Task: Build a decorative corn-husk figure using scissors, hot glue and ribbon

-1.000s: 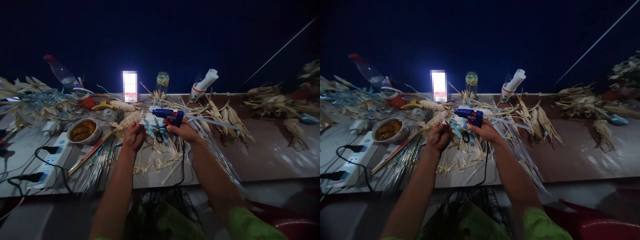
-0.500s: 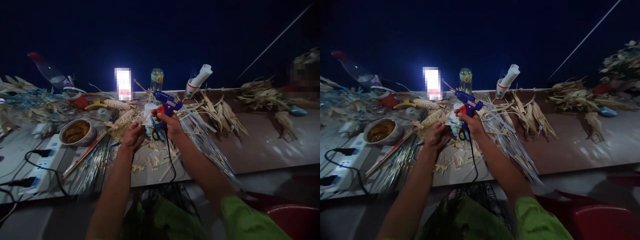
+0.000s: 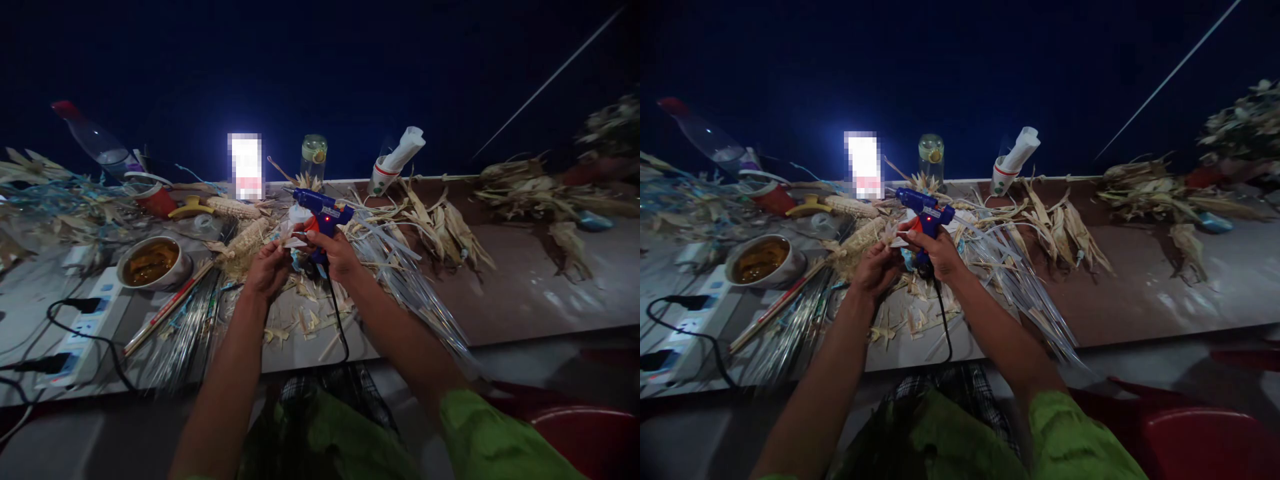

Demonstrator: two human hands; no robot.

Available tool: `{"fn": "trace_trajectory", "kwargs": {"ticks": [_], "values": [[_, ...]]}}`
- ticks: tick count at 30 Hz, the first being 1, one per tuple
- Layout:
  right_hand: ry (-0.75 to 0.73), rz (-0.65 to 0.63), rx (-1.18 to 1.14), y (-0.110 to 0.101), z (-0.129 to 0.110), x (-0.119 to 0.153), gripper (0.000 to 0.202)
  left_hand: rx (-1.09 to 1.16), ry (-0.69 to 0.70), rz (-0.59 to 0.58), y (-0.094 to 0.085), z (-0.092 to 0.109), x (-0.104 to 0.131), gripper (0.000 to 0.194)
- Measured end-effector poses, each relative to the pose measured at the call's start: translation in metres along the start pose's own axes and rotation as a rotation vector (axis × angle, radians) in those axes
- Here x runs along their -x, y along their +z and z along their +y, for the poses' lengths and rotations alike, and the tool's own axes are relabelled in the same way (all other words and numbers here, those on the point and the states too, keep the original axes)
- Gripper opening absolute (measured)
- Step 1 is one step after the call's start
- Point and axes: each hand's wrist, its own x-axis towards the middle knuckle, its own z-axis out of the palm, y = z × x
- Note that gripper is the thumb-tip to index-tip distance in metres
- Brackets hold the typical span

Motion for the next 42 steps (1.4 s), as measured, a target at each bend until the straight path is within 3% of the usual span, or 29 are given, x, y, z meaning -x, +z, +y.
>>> {"fn": "trace_trajectory", "kwargs": {"ticks": [11,17,23,32,37,42], "values": [[0.041,0.009,0.011,0.001,0.011,0.0,0.024,0.015,0.035,0.035,0.003,0.0,0.0,0.02],[-0.016,0.044,-0.037,-0.001,0.008,-0.001,0.025,0.066,0.036,0.061,0.004,-0.001,0.0,0.021],[-0.026,0.111,0.105,-0.012,-0.008,0.0,0.034,0.147,0.041,0.104,0.002,0.0,0.0,0.026],[0.068,0.061,0.16,-0.015,-0.021,0.006,0.046,0.133,0.074,0.072,-0.003,0.003,-0.002,0.02],[-0.067,0.134,0.216,-0.026,-0.045,0.026,0.034,0.189,0.108,0.042,-0.005,0.002,-0.005,0.017],[-0.213,0.331,0.297,-0.044,-0.077,0.058,0.024,0.175,0.082,0.042,-0.007,0.001,-0.007,0.019]]}}
